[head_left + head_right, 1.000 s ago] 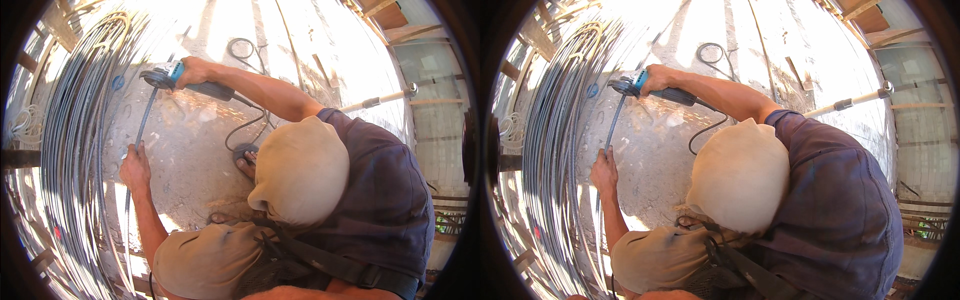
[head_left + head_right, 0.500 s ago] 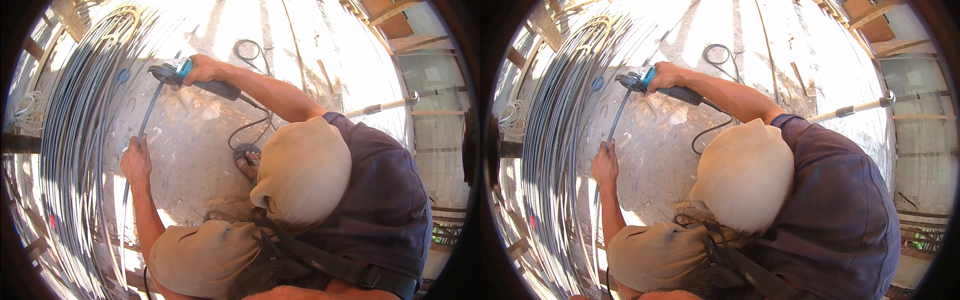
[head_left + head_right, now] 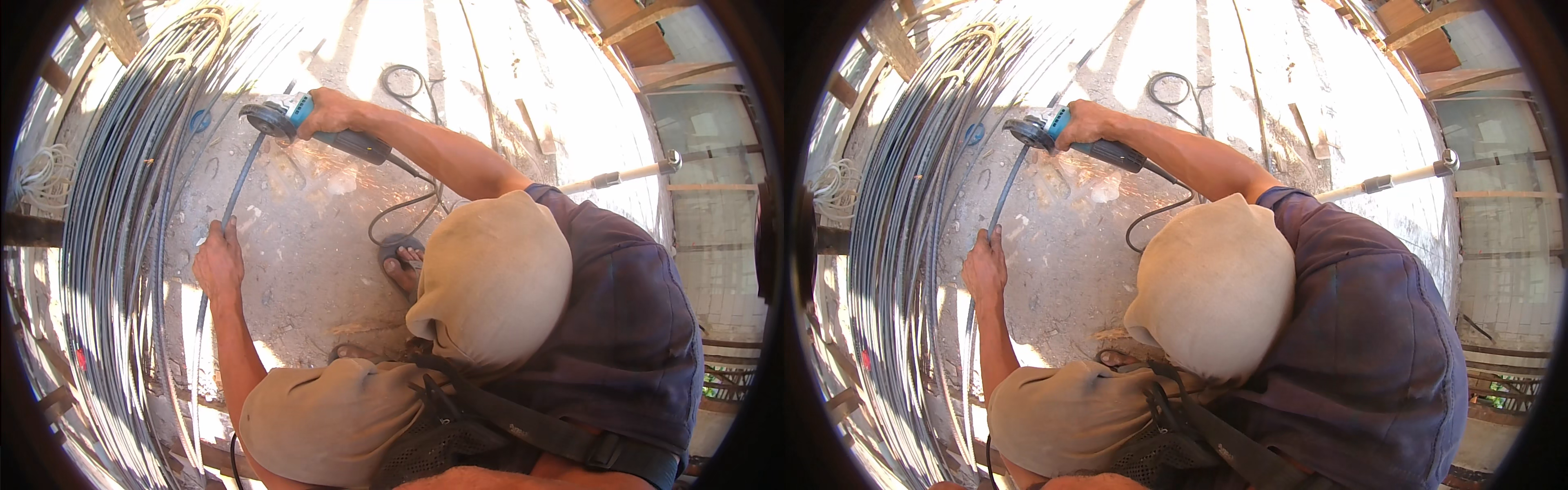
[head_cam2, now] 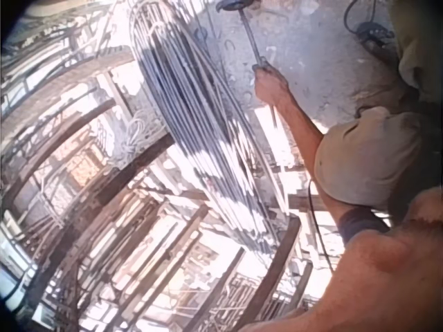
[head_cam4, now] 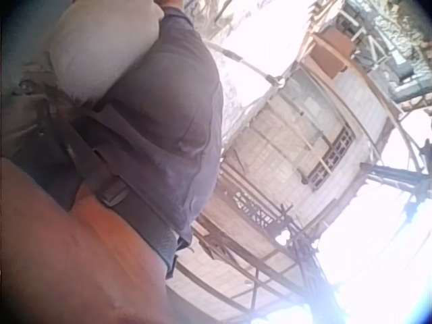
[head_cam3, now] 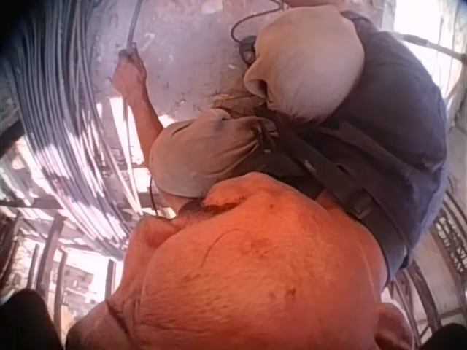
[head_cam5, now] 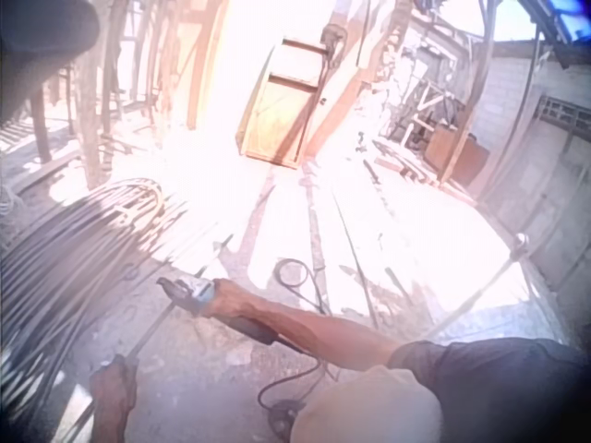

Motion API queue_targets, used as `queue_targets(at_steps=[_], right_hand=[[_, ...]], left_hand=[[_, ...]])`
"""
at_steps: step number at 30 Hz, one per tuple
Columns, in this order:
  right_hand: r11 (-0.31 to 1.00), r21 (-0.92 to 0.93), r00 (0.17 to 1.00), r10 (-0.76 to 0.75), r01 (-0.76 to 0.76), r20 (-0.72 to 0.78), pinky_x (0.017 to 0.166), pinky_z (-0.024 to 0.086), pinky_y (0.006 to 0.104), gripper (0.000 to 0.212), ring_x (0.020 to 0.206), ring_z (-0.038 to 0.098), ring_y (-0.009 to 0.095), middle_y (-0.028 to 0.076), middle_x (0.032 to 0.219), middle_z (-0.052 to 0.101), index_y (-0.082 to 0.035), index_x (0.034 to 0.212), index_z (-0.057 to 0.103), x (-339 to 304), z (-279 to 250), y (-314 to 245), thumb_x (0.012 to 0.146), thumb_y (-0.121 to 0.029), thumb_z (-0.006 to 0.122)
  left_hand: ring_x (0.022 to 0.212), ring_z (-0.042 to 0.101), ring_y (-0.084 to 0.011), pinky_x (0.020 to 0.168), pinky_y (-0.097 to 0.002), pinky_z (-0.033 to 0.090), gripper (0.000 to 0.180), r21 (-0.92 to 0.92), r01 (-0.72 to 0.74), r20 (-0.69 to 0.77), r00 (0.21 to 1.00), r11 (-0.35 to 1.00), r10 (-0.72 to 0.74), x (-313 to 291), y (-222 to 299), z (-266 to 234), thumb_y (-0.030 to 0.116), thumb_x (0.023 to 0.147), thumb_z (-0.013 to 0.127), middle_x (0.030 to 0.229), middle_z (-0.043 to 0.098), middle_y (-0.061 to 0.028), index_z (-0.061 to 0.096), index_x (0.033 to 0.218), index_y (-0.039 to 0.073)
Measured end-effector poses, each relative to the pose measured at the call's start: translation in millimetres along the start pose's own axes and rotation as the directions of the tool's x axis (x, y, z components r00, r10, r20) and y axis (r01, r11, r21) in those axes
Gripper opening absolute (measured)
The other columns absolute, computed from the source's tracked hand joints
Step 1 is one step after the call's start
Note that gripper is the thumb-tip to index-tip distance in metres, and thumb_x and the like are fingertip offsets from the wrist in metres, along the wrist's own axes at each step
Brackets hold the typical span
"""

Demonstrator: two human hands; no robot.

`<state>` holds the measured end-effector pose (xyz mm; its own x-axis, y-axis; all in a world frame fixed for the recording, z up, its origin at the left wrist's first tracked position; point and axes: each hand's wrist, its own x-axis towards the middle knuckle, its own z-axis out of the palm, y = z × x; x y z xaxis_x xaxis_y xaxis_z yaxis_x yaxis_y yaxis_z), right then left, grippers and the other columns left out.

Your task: The person uses an angle grinder to cut through several pieces of metal rebar on a concrete floor, then picks up a cut piece by hand and moves it.

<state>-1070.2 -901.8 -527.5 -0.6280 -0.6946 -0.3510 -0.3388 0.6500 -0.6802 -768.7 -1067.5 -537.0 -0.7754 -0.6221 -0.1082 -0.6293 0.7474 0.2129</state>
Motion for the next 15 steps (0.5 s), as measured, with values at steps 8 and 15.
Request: queue_targets(at_steps=[8,15], right_hand=[[0.999,-0.014,0.998,-0.033,0.032,-0.059,0.077,0.056,0.0423,0.070,0.089,0.070,0.035,0.026,0.101,0.071,0.013,0.106,0.068,-1.0,0.2,-0.2,0.058,-0.035,0.086],[0.999,-0.026,0.998,-0.042,0.041,-0.048,0.076,0.055,0.0417,0.071,0.088,0.069,0.034,0.025,0.101,0.070,0.012,0.110,0.066,4.8,1.3,-1.6,0.059,-0.034,0.085]], left_hand=[[0.087,0.070,-0.0454,0.077,-0.0542,0.053,0.043,0.010,-0.007,0.000,1.000,1.000,0.007,0.3,1.6,-0.8,0.043,0.106,0.046,0.087,0.071,-0.0270,0.063,0.104,0.003],[0.088,0.070,-0.0451,0.079,-0.0541,0.053,0.044,0.018,0.004,0.016,1.000,1.000,-0.004,0.0,2.2,-1.5,0.045,0.106,0.045,0.089,0.072,-0.0260,0.063,0.104,0.004]])
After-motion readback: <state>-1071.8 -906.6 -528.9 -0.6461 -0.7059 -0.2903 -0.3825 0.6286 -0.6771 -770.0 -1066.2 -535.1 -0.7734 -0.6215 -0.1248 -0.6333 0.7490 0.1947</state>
